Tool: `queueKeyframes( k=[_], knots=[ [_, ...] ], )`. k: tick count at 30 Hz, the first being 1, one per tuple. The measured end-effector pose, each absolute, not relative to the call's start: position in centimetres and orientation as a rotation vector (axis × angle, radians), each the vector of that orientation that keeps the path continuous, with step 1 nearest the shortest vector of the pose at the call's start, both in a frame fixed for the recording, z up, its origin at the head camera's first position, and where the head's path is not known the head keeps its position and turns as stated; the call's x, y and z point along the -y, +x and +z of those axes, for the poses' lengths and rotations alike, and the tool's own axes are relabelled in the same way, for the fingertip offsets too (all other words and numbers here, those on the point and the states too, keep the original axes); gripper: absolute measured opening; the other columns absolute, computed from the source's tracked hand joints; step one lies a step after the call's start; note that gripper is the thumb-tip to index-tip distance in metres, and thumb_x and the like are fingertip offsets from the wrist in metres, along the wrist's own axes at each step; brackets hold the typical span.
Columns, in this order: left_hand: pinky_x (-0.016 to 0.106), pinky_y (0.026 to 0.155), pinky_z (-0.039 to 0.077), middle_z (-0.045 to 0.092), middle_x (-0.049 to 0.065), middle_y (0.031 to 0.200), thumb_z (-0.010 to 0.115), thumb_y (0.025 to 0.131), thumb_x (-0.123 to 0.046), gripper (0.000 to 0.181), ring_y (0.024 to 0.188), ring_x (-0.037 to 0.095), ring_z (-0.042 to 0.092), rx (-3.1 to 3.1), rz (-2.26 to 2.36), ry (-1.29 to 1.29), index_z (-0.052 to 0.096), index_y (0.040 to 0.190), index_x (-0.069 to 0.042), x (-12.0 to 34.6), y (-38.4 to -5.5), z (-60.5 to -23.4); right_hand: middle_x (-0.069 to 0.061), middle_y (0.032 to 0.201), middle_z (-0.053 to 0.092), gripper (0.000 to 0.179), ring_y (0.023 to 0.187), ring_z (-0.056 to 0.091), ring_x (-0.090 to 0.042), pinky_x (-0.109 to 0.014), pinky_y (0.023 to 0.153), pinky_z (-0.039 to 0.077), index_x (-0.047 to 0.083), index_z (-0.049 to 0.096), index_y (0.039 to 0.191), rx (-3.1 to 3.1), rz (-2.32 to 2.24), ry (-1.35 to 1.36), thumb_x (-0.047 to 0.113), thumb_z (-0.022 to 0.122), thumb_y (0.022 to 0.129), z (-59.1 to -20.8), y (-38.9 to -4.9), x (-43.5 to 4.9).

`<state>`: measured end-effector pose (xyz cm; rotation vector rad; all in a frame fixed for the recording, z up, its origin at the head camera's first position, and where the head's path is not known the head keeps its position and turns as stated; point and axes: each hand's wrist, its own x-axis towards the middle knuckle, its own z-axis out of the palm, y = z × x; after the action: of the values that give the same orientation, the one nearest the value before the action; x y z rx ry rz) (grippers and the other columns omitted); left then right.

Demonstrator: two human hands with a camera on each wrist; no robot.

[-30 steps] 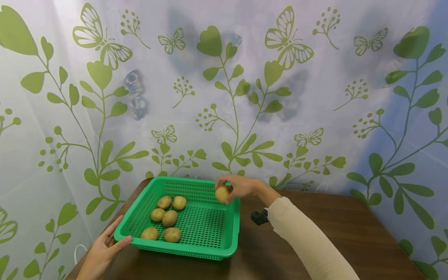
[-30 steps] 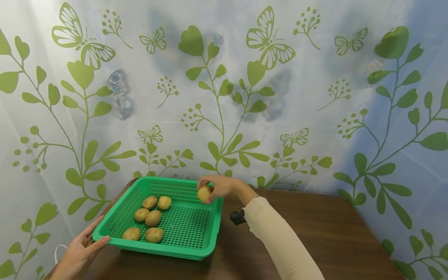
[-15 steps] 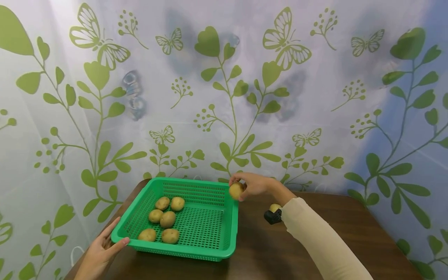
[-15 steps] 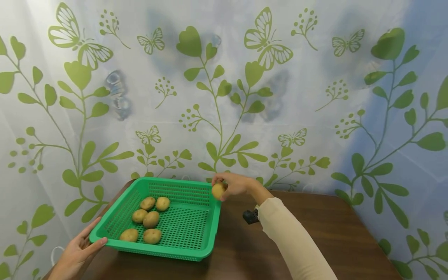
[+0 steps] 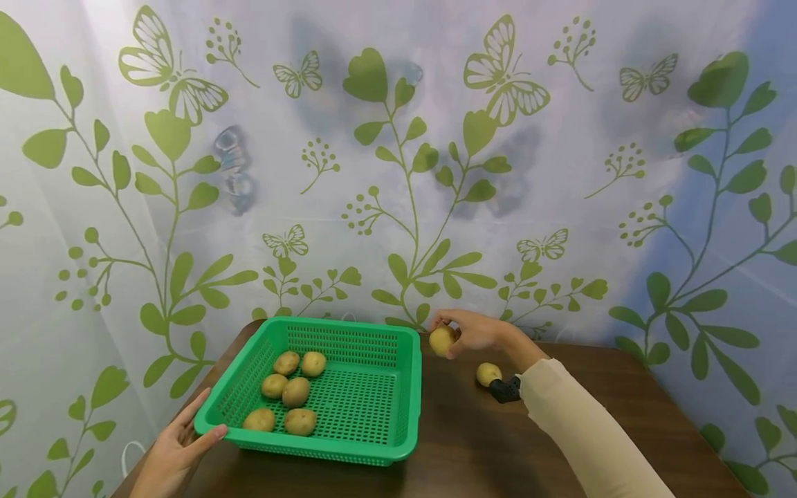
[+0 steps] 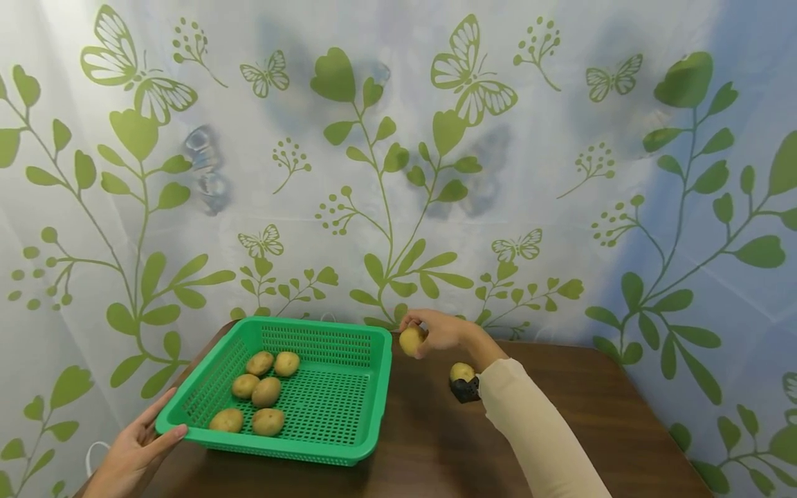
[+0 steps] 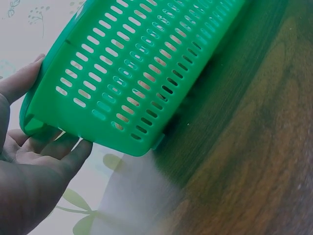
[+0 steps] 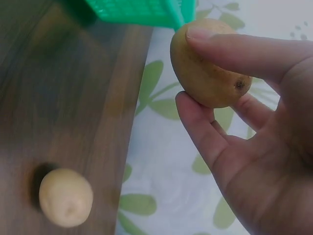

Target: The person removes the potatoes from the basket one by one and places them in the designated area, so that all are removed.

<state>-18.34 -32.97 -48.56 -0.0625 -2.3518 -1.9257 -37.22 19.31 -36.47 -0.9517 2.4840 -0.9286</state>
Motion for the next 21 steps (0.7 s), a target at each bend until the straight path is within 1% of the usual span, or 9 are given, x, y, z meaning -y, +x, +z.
queueKeyframes(
  k=[4,8,11,15,18,21],
  knots=[
    [0.013,0.086,0.051,0.009,0.037,0.162,0.061,0.107,-0.013,0.081,0.108,-0.024,0.043,2.369,-1.933,-0.058,0.006,0.164,0.004,33.2,-18.7,-48.7,-0.012,0.127,0.050,0.044,0.109,0.052,-0.030,-0.044,0.086,0.051,0.010,0.061,0.123,-2.476,-0.984,-0.907,-0.003,0.082,0.087,-37.0,-37.2,-20.9],
    [0.014,0.085,0.052,0.007,0.037,0.163,0.060,0.107,-0.012,0.081,0.107,-0.024,0.044,2.380,-1.924,-0.045,0.005,0.164,0.005,33.5,-18.7,-48.9,-0.012,0.129,0.049,0.044,0.114,0.049,-0.032,-0.043,0.088,0.050,0.010,0.061,0.125,-2.512,-0.975,-0.898,0.001,0.082,0.087,-37.7,-37.3,-22.3],
    [0.013,0.086,0.050,0.008,0.033,0.164,0.061,0.107,-0.015,0.082,0.108,-0.026,0.041,2.391,-1.915,-0.031,0.006,0.165,0.002,33.6,-18.6,-48.9,-0.013,0.129,0.049,0.045,0.116,0.047,-0.034,-0.044,0.089,0.049,0.009,0.062,0.125,-2.555,-0.972,-0.881,0.002,0.083,0.086,-38.3,-37.1,-23.3],
    [0.010,0.086,0.048,0.007,0.032,0.165,0.062,0.107,-0.018,0.082,0.106,-0.029,0.037,2.407,-1.911,-0.020,0.006,0.165,0.001,33.4,-18.5,-48.6,-0.016,0.133,0.048,0.046,0.120,0.045,-0.037,-0.049,0.093,0.048,0.007,0.061,0.126,-2.565,-1.025,-0.793,0.001,0.083,0.086,-39.1,-36.9,-24.7],
    [0.011,0.086,0.049,0.010,0.034,0.164,0.061,0.107,-0.016,0.082,0.108,-0.027,0.039,2.394,-1.921,-0.035,0.006,0.165,0.002,33.2,-18.4,-48.5,-0.018,0.137,0.045,0.047,0.125,0.044,-0.039,-0.053,0.099,0.046,0.008,0.060,0.128,-2.563,-1.068,-0.714,0.001,0.082,0.087,-39.7,-36.9,-25.6],
    [0.012,0.087,0.050,0.011,0.035,0.163,0.061,0.107,-0.014,0.081,0.110,-0.024,0.042,2.364,-1.946,-0.054,0.005,0.165,0.002,33.1,-18.4,-48.4,-0.020,0.138,0.045,0.048,0.125,0.044,-0.040,-0.055,0.098,0.046,0.008,0.060,0.129,-2.565,-1.094,-0.679,0.001,0.081,0.088,-40.1,-36.9,-26.4]
  ],
)
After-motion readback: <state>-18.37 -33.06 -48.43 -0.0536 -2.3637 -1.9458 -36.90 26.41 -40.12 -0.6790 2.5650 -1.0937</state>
